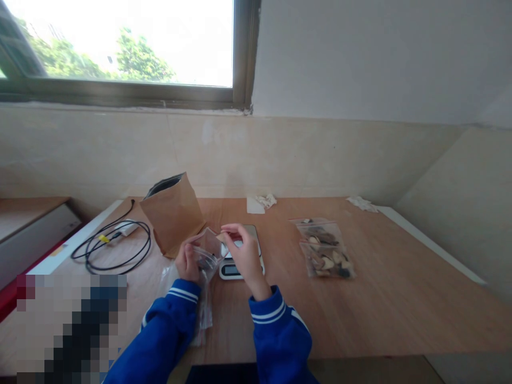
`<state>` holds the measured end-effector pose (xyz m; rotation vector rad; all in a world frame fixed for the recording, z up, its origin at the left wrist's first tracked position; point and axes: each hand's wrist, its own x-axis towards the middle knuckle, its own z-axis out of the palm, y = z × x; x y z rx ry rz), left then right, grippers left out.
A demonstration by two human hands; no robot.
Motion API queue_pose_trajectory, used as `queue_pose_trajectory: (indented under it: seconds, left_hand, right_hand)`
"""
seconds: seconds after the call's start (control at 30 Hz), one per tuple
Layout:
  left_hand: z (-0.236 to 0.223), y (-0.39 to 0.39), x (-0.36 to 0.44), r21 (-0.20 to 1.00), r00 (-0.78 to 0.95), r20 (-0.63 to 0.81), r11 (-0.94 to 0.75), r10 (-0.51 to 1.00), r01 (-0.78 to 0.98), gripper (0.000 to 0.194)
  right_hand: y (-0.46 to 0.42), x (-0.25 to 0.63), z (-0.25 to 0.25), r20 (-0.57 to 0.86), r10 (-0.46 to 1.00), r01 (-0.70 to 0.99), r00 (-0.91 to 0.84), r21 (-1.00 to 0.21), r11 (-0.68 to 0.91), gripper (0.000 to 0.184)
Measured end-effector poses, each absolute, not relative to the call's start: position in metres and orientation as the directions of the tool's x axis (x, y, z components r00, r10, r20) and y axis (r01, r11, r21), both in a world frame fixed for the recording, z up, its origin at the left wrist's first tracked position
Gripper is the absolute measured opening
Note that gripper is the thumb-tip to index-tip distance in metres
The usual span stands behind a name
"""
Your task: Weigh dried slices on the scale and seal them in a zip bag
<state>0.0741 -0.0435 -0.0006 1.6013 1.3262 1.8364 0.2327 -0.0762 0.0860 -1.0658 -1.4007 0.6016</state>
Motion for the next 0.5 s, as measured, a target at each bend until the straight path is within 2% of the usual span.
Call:
queue_pose_trajectory:
  seconds: [0.1, 0.27, 0.4, 0.5]
  left_hand:
    - [0.001, -0.044, 0.075, 0.821, -0.306, 0.567, -0.493, 0.765, 0.288, 0.046]
    - [0.007, -0.048, 0.077, 0.816, -0.309, 0.575, -0.501, 0.758, 0.288, 0.045]
    - [0.012, -0.051, 0.079, 0.818, -0.324, 0.572, -0.495, 0.753, 0.294, 0.047]
    - [0.013, -0.051, 0.079, 0.818, -0.314, 0.572, -0.496, 0.758, 0.292, 0.048]
  right_hand:
    - [-0.075, 0.230, 0.086, 0.479, 0.877, 0.285, 0.033, -0.846, 0.451, 0.021]
    - [-0.067, 0.244, 0.057, 0.476, 0.874, 0.391, 0.098, -0.826, 0.406, 0.025]
    - [-0.062, 0.254, 0.025, 0.483, 0.876, 0.659, -0.011, -0.655, 0.369, 0.019]
    - [-0.062, 0.254, 0.009, 0.476, 0.877, 0.793, -0.062, -0.510, 0.334, 0.021]
